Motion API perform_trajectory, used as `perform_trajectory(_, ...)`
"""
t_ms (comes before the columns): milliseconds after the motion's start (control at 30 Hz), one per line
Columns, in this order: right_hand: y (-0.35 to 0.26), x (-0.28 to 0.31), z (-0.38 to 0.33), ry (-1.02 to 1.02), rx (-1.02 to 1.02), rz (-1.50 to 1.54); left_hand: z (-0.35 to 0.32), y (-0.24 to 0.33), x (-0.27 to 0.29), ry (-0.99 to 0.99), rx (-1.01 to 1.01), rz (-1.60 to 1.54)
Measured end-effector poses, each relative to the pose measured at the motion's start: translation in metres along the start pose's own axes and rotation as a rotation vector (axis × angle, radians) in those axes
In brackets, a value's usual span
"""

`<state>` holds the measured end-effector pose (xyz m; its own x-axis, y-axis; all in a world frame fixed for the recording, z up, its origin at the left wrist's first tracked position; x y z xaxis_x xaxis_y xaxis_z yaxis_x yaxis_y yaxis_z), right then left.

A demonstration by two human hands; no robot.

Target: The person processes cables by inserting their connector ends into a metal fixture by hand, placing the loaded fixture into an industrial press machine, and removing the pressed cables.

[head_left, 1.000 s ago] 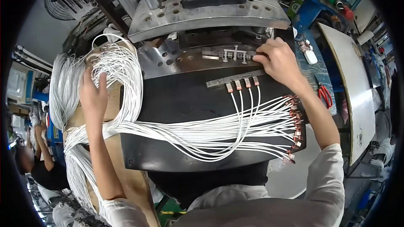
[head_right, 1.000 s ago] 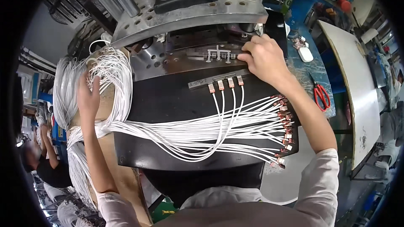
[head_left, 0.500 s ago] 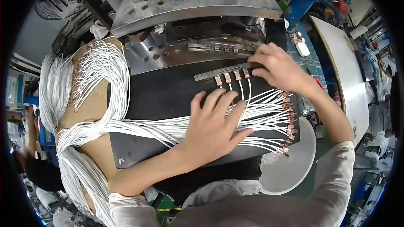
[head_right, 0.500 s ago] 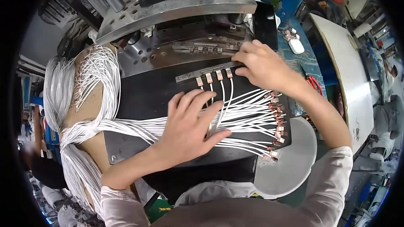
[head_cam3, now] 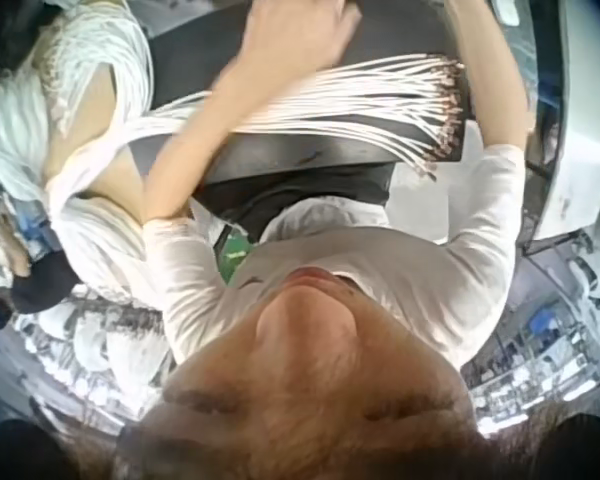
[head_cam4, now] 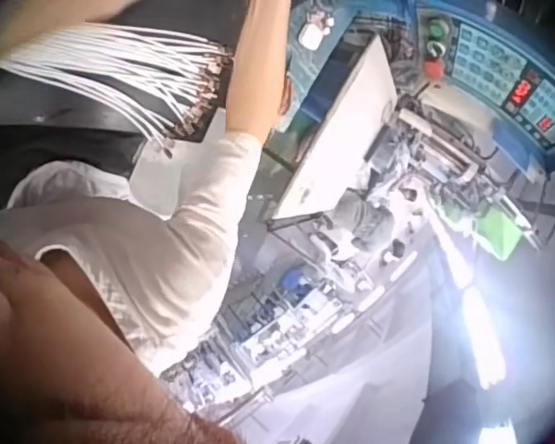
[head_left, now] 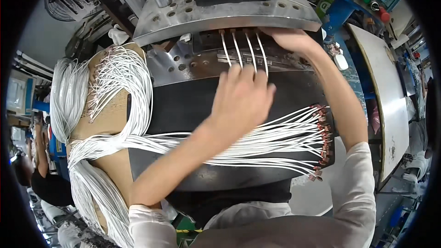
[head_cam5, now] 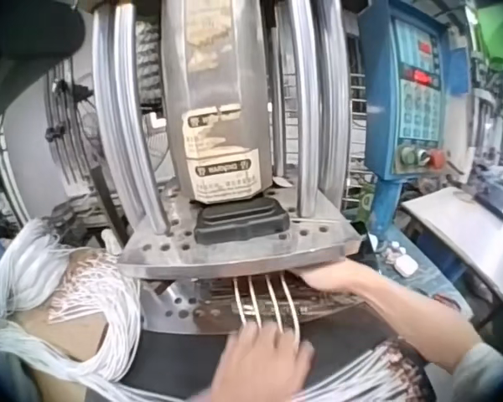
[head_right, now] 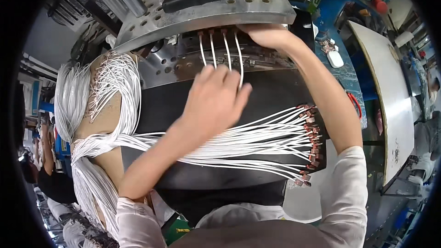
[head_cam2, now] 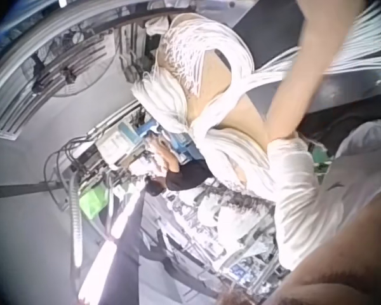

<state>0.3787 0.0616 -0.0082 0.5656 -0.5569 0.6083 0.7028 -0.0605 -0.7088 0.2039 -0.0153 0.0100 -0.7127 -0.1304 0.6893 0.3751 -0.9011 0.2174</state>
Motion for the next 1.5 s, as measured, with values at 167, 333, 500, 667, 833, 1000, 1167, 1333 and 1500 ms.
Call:
perform_trajectory(167, 0.023, -0.008, 0.044, 0.381, 0.810, -0.455, 0.038, -0.066, -0.025, 0.010, -0.033, 0.045)
perform_trajectory(333, 0.091, -0.023, 0.090, 0.195, 0.428, 0.009, 0.044, -0.078, -0.029, -0.002, 0.025, 0.037)
perform_trajectory(500, 0.029, -0.036, 0.047, 0.243, 0.783, -0.753, 0.036, -0.096, -0.038, -0.136, 0.202, 0.051)
perform_trajectory(667, 0.002, -0.010, 0.036, 0.274, 0.713, -0.251, 0.036, -0.086, -0.042, -0.069, 0.140, 0.086)
perform_trajectory(833, -0.012, -0.028, -0.004, 0.093, 0.409, -0.149, 0.025, -0.066, -0.006, 0.159, -0.032, 0.177)
perform_trajectory(1000, -0.098, 0.038, -0.241, -0.948, 0.313, 0.741, -0.079, 0.012, 0.090, -0.300, 0.397, -0.844)
perform_trajectory(1167, 0.005, -0.001, -0.449, -1.128, -0.700, 0.820, -0.305, 0.038, 0.089, -0.633, 1.144, -1.639)
perform_trajectory(1333, 0.104, -0.019, -0.491, 0.213, -1.274, 1.181, -0.427, -0.011, 0.044, 0.082, 1.812, -1.139)
perform_trajectory(1500, 0.103, -0.031, -0.479, 0.353, -1.118, 1.196, -0.452, -0.018, 0.043, 0.377, 1.933, -0.875)
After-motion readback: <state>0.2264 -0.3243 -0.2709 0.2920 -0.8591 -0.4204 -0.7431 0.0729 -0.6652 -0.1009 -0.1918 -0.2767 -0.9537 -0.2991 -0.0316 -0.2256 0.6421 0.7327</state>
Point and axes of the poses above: each hand's wrist, its own z-axis towards the middle knuckle, its own x-axis out of the back of the hand, y = z × x, the point moved 9 cm from there along z, towards the middle knuckle, and after that the axes turned 15 degrees about y, right-handed, at the moved point
